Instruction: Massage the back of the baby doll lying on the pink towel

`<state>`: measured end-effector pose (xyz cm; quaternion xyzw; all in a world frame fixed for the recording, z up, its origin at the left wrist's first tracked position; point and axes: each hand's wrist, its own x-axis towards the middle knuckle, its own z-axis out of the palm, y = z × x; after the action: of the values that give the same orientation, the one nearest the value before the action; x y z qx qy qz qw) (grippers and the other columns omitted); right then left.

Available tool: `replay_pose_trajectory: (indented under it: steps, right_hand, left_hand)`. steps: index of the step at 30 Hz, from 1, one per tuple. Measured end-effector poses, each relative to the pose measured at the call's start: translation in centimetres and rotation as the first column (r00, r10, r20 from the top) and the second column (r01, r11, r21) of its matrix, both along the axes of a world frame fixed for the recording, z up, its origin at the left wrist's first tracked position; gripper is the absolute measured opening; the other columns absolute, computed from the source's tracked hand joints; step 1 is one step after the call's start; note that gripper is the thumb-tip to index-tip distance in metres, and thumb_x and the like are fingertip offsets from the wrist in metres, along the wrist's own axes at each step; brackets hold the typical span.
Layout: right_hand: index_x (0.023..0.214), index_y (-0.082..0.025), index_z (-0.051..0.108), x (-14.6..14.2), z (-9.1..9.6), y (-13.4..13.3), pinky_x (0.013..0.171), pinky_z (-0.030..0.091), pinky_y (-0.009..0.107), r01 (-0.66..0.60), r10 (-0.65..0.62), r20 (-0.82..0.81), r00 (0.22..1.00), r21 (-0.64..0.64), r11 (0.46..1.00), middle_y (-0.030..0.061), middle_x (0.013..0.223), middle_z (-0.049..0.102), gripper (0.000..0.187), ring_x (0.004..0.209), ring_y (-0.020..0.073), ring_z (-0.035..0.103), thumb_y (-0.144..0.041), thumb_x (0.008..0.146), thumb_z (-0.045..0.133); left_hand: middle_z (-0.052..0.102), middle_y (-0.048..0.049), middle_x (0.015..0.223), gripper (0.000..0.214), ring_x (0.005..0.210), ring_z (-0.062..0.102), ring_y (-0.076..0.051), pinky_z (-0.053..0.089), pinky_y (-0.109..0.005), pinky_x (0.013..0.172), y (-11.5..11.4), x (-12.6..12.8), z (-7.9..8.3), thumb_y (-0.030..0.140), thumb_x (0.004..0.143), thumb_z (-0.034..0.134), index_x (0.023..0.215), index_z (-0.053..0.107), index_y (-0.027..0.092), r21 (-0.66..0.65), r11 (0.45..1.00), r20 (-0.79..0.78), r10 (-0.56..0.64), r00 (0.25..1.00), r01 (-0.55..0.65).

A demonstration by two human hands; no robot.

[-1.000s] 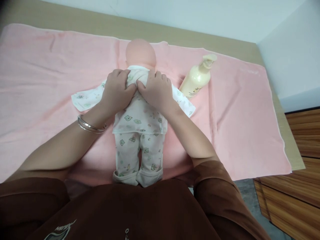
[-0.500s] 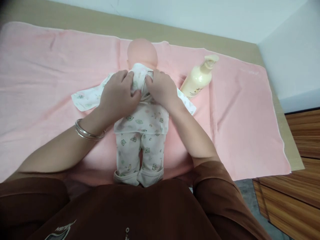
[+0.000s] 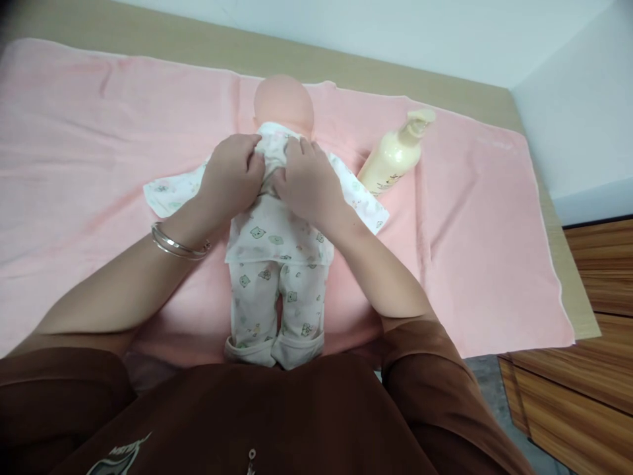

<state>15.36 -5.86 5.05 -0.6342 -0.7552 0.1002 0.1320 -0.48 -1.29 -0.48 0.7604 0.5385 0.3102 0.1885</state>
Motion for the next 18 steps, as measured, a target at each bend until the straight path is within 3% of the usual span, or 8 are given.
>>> replay_pose_trajectory:
  steps: [3,7,11,14,16,18]
  right_hand:
    - [0.122,-0.009,0.063,0.9,-0.7,2.0,0.117,0.053,0.052,0.097,-0.099,-0.054,0.994,-0.037,0.995,0.0200,0.125,0.071,0.037,0.125,0.0360,0.067,-0.024,0.104,0.035]
    - [0.125,-0.008,0.063,1.1,-1.2,2.5,0.121,0.049,0.056,0.104,-0.106,-0.032,0.994,-0.044,0.994,0.0202,0.130,0.070,0.040,0.131,0.0354,0.064,-0.026,0.107,0.033]
    - [0.151,0.001,0.047,0.1,-1.4,0.3,0.135,0.031,0.063,0.025,-0.024,0.035,0.999,-0.011,1.000,0.0273,0.162,0.048,0.055,0.160,0.0424,0.039,-0.027,0.104,0.039]
    - [0.164,0.000,0.031,-0.5,-1.5,-1.1,0.139,0.023,0.065,-0.027,0.028,0.027,0.999,-0.037,0.999,0.0246,0.176,0.029,0.069,0.169,0.0452,0.020,-0.026,0.101,0.044]
    - [0.163,-0.003,0.032,-0.5,-1.4,-1.0,0.139,0.024,0.066,-0.036,0.036,0.004,0.999,-0.045,0.998,0.0225,0.175,0.030,0.068,0.170,0.0443,0.019,-0.024,0.100,0.043]
    - [0.155,-0.003,0.042,-0.1,-1.3,-0.3,0.137,0.030,0.064,-0.032,0.032,-0.016,0.999,-0.039,0.999,0.0225,0.169,0.041,0.058,0.166,0.0424,0.029,-0.023,0.100,0.042]
  left_hand:
    - [0.068,-0.0102,0.139,0.036,0.143,0.052,-0.037,0.040,-0.059,0.126,-2.1,0.6,1.1,0.049,0.102,0.050,0.129,0.064,0.030,0.072,0.996,-0.020,-0.044,0.999,0.046]
    - [0.068,-0.0115,0.138,0.035,0.139,0.055,-0.036,0.044,-0.057,0.125,-2.4,0.7,1.7,0.033,0.093,0.056,0.125,0.064,0.025,0.081,0.995,-0.056,-0.056,0.997,0.060]
    - [0.074,-0.0080,0.116,0.021,0.123,0.063,-0.034,0.050,-0.059,0.113,0.1,0.0,0.6,0.037,0.101,0.048,0.106,0.067,0.028,-0.018,1.000,-0.002,0.005,1.000,-0.005]
    - [0.075,-0.0089,0.110,0.028,0.121,0.066,-0.037,0.050,-0.058,0.109,1.5,-0.4,-0.5,0.043,0.106,0.043,0.101,0.068,0.030,0.000,1.000,0.025,0.015,1.000,-0.015]
    - [0.074,-0.0099,0.113,0.032,0.124,0.066,-0.038,0.050,-0.057,0.109,1.5,-0.4,-1.0,0.046,0.108,0.041,0.106,0.068,0.031,0.047,0.999,0.020,0.005,1.000,-0.006]
    - [0.073,-0.0110,0.121,0.034,0.130,0.063,-0.038,0.047,-0.058,0.115,0.8,-0.2,-1.0,0.049,0.110,0.040,0.117,0.067,0.029,0.080,0.997,-0.005,0.000,1.000,0.001]
